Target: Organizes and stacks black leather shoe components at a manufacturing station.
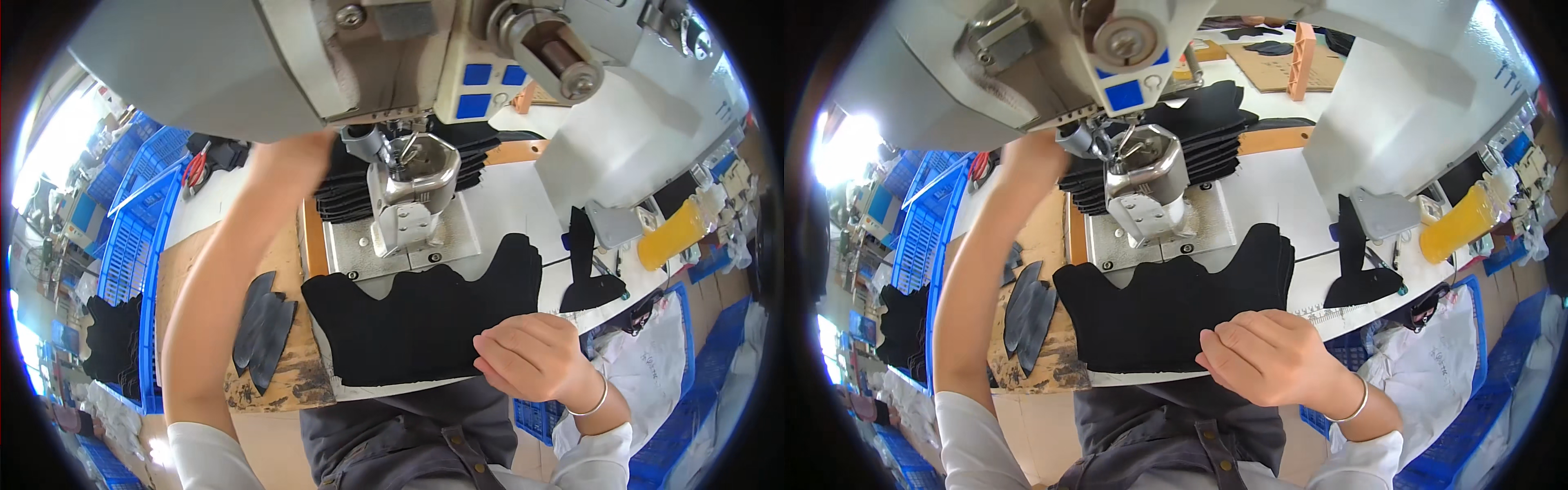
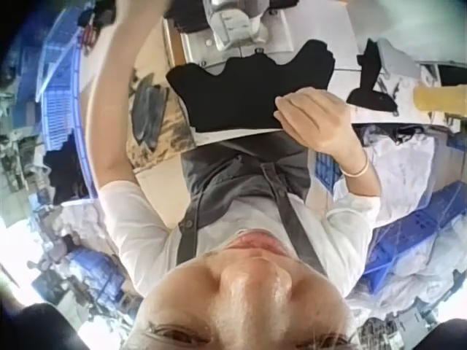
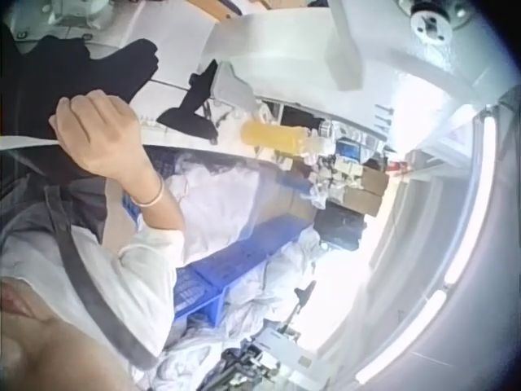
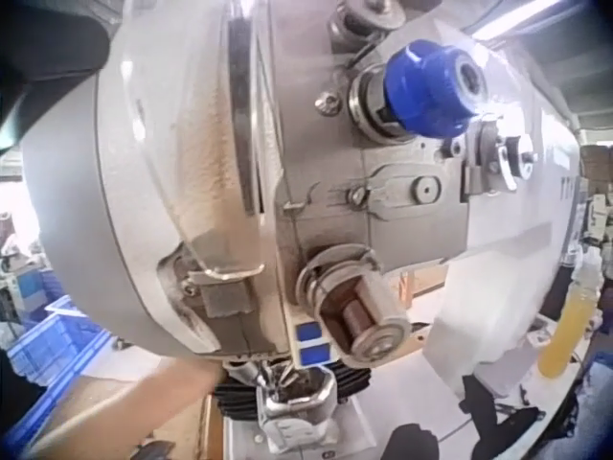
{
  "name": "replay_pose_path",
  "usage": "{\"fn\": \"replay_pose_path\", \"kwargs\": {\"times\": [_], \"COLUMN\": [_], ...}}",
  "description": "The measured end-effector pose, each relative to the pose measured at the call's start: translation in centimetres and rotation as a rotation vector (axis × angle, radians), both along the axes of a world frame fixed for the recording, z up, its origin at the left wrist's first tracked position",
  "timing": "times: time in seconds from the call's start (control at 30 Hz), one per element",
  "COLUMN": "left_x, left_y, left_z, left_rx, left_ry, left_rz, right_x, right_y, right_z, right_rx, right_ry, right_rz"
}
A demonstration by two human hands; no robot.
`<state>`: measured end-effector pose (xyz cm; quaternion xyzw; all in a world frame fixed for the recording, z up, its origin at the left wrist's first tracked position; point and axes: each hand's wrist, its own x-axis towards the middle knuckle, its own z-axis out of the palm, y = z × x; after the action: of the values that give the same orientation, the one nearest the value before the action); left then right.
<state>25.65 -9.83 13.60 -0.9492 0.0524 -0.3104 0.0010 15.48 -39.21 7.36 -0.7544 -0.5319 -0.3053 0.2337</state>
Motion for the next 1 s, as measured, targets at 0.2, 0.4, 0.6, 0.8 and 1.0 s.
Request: {"fn": "replay_pose_path", "kwargs": {"times": [0.2,0.4,0.6,0.8,1.0], "left_x": [1.4,1.4,0.0,-15.9,-27.4], "left_y": [0.1,0.8,3.2,10.4,7.8], "left_z": [-0.8,-1.3,-2.1,-2.1,-7.8], "left_rx": [-0.090,0.147,0.195,-0.550,-0.761], "left_ry": [0.437,0.335,-0.306,0.491,0.669], "left_rz": [-0.408,-0.456,-0.510,0.003,0.442], "right_x": [0.2,0.5,-0.6,-0.3,0.6], "right_y": [-0.6,0.4,1.4,2.3,10.7], "right_z": [-0.1,0.6,1.1,2.3,3.4], "right_rx": [-0.038,-0.077,-0.106,-0.219,-0.419], "right_ry": [0.098,0.173,0.153,0.163,-0.018], "right_rz": [0.018,0.020,0.058,0.198,0.611]}}
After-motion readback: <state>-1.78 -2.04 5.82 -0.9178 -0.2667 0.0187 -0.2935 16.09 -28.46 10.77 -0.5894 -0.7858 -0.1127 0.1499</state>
